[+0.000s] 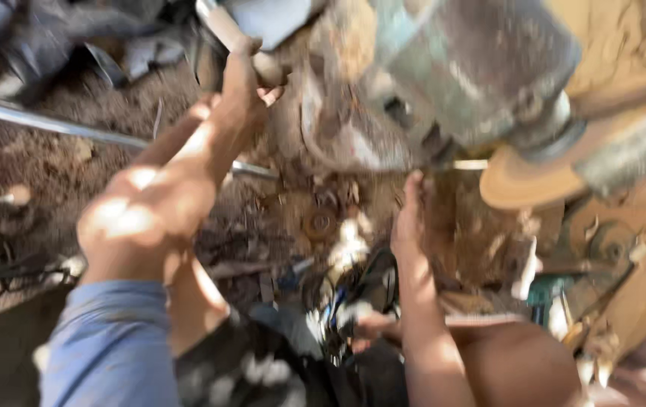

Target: The person holds a curved wooden piece against a rotating grinding wheel to smooth and shape its surface. They rotate the piece by hand to treat different areas and briefly inspect the finish before continuing.

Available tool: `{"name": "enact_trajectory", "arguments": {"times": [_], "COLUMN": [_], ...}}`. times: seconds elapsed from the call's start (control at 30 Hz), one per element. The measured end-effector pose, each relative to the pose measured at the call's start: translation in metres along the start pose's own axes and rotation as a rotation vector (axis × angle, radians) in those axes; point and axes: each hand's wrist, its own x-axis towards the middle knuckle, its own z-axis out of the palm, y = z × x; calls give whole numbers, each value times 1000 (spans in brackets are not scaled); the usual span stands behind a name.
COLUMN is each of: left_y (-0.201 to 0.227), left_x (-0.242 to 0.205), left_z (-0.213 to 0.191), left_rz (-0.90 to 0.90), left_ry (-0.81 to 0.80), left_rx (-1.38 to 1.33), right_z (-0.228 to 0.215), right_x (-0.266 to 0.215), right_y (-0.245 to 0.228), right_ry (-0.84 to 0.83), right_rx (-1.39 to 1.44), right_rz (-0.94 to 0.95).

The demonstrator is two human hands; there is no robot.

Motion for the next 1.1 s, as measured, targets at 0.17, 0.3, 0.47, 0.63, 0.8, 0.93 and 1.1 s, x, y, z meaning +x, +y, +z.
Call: {"name": "enact_trajectory", "arguments": {"times": [0.17,0.3,0.47,0.63,0.8,0.93,1.1], "left_y": [-13,-28,-57,-40,-75,-83,-49], "left_x": [150,213,210,126,20,-10,-45], "left_z": [69,113,107,87,53,38,25], "left_rz": [153,86,23,73,424,360,445], "left_ry": [-267,-278,-261,-228,-24,-8,245], "left_rx": [-112,-73,27,260,333,136,63], "right_z": [48,68,28,-14,-29,-35,-60], "right_x": [22,48,107,169,209,189,116], "right_y": [-69,-65,15,30,3,-15,-71], "right_ry": [414,690,746,504,183,31,-144], "right_rx": [166,286,-558,-177,-80,-116,-362], "right_rz": [230,354,-270,-197,10,11,-34]}}
